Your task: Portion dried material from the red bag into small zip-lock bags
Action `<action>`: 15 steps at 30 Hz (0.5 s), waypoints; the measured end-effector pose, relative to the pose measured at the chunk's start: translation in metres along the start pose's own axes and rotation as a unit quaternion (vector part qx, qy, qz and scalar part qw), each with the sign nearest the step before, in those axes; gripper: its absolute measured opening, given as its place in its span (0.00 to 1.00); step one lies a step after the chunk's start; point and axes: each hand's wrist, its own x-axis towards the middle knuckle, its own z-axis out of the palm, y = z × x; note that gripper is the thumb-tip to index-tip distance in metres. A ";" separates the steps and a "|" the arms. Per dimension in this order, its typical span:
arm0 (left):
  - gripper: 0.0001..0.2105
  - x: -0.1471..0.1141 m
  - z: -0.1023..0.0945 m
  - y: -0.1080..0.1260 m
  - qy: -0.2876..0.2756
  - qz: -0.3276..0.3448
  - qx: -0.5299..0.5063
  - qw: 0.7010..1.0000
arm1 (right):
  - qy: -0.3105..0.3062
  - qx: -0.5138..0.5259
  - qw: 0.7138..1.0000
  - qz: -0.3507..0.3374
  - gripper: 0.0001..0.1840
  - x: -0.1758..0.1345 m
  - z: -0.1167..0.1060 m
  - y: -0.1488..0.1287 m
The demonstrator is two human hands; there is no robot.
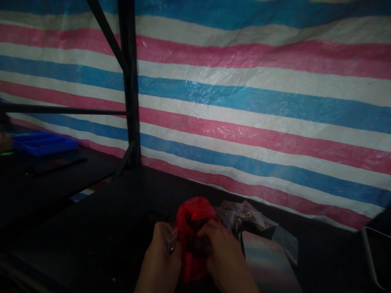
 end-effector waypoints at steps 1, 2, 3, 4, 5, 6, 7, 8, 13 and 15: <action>0.10 -0.001 0.001 0.000 -0.004 0.000 -0.011 1.000 | 0.000 0.011 1.000 0.002 0.31 -0.001 0.002 0.000; 0.10 -0.002 0.002 0.001 -0.004 0.002 -0.024 1.000 | 0.001 0.031 1.000 0.000 0.30 -0.002 0.005 0.001; 0.10 -0.002 0.003 0.002 0.000 0.004 -0.036 0.999 | 0.003 0.060 0.998 -0.004 0.29 -0.002 0.007 0.002; 0.10 -0.002 0.004 0.003 0.006 0.005 -0.042 0.999 | 0.007 0.092 0.996 -0.007 0.29 -0.002 0.010 0.004; 0.10 -0.001 0.005 0.004 0.014 0.005 -0.044 0.999 | 0.012 0.121 0.993 -0.011 0.29 -0.002 0.012 0.006; 0.10 0.001 0.006 0.004 0.021 0.005 -0.047 0.999 | 0.021 0.145 0.989 -0.012 0.29 -0.002 0.013 0.009; 0.11 0.002 0.006 0.005 0.027 0.006 -0.050 0.998 | 0.031 0.164 0.986 -0.009 0.29 -0.001 0.015 0.012; 0.11 0.003 0.006 0.006 0.029 0.008 -0.052 0.998 | 0.037 0.181 0.983 -0.002 0.29 0.000 0.015 0.014; 0.09 0.006 0.005 0.003 0.004 0.043 -0.056 0.998 | 0.023 0.254 0.966 0.039 0.27 0.005 0.009 0.024; 0.08 0.005 0.006 0.000 -0.018 0.063 -0.041 0.997 | 0.021 0.279 0.959 0.041 0.25 0.006 0.003 0.024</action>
